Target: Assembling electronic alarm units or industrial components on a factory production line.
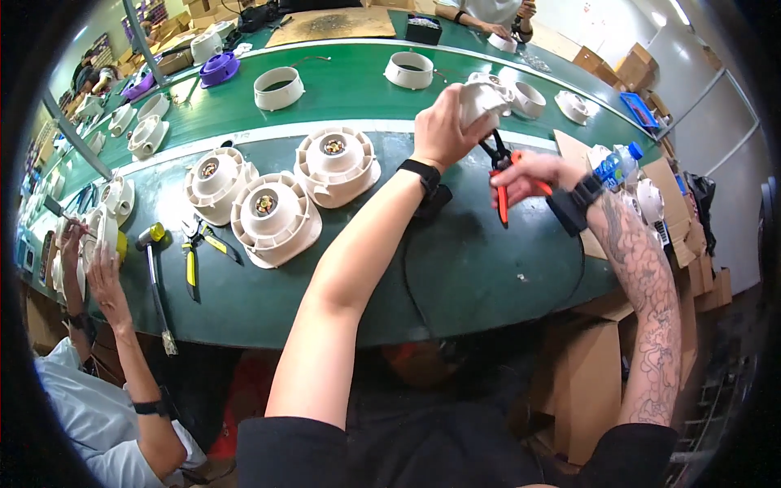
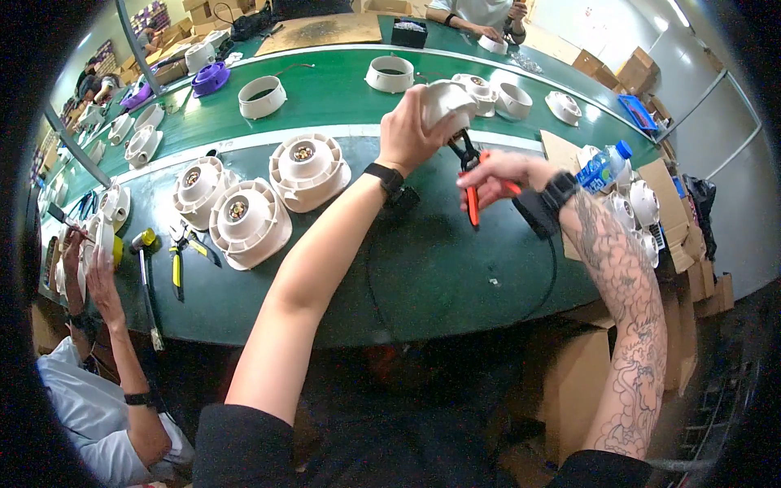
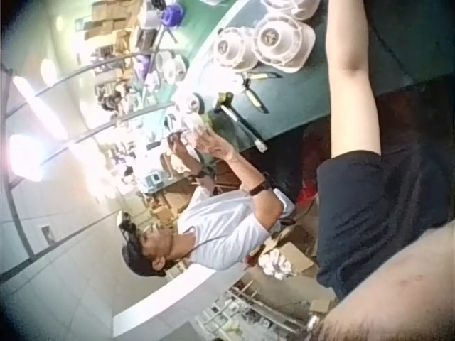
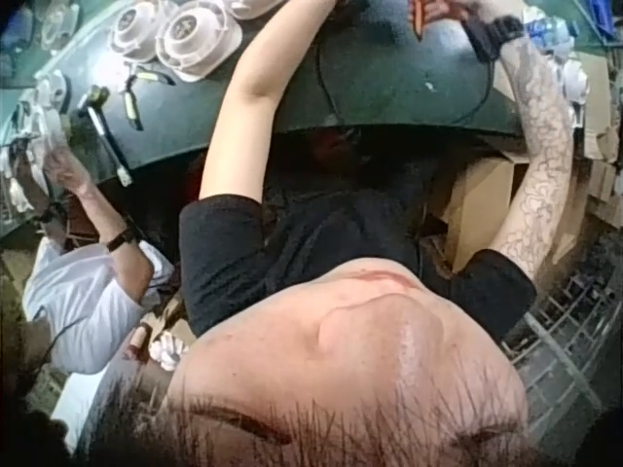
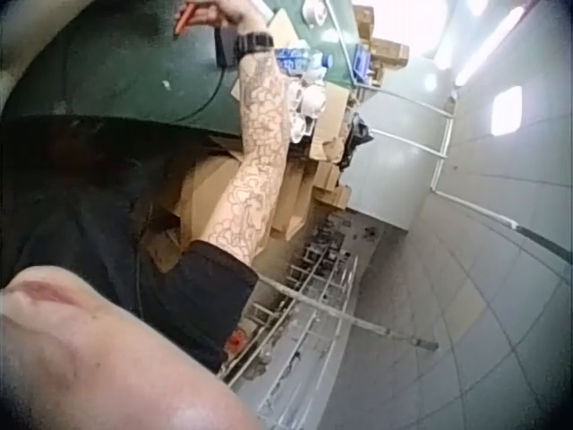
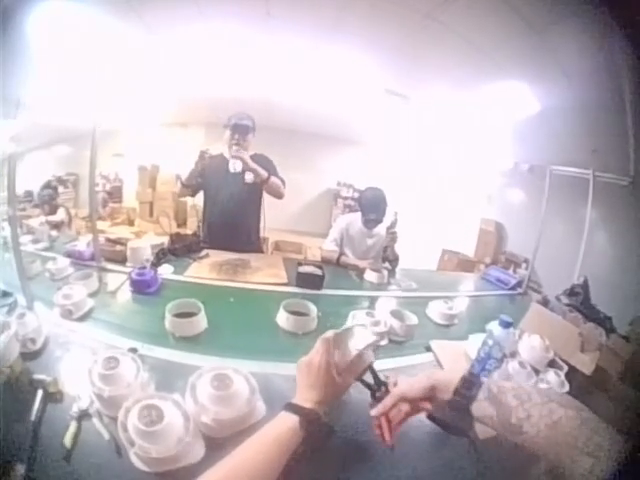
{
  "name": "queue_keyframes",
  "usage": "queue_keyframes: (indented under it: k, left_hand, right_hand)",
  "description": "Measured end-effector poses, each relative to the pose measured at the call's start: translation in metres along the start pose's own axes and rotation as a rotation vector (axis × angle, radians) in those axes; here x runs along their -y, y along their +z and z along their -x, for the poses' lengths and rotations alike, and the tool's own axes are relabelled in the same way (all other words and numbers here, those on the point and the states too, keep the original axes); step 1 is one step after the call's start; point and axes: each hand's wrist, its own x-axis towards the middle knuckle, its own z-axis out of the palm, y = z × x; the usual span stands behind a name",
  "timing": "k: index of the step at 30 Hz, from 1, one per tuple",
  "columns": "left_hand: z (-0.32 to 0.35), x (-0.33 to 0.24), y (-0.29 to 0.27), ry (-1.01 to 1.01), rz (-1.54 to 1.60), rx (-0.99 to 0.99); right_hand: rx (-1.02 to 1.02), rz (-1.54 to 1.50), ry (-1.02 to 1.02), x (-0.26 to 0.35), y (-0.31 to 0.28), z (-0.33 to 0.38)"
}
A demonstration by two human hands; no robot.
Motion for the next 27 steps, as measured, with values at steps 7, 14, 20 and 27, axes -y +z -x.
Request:
queue_keyframes:
  k: [7,14,20,27]
  left_hand:
    - [0.005,-0.006,0.018,-0.034,0.011,0.025]
    - [0.007,0.042,0.008,-0.278,-0.018,-0.093]
    - [0.006,0.08,0.002,-0.746,0.194,-0.304]
    - [0.021,0.05,0.008,-0.309,-0.458,-0.093]
  right_hand:
    - [-0.208,0.481,0.098,-0.007,-0.015,0.004]
    - [0.178,0.125,0.165,-0.074,0.002,0.048]
    - [-0.153,0.148,0.114,-0.083,0.023,0.119]
    - [-0.229,0.347,-0.005,-0.052,-0.029,0.045]
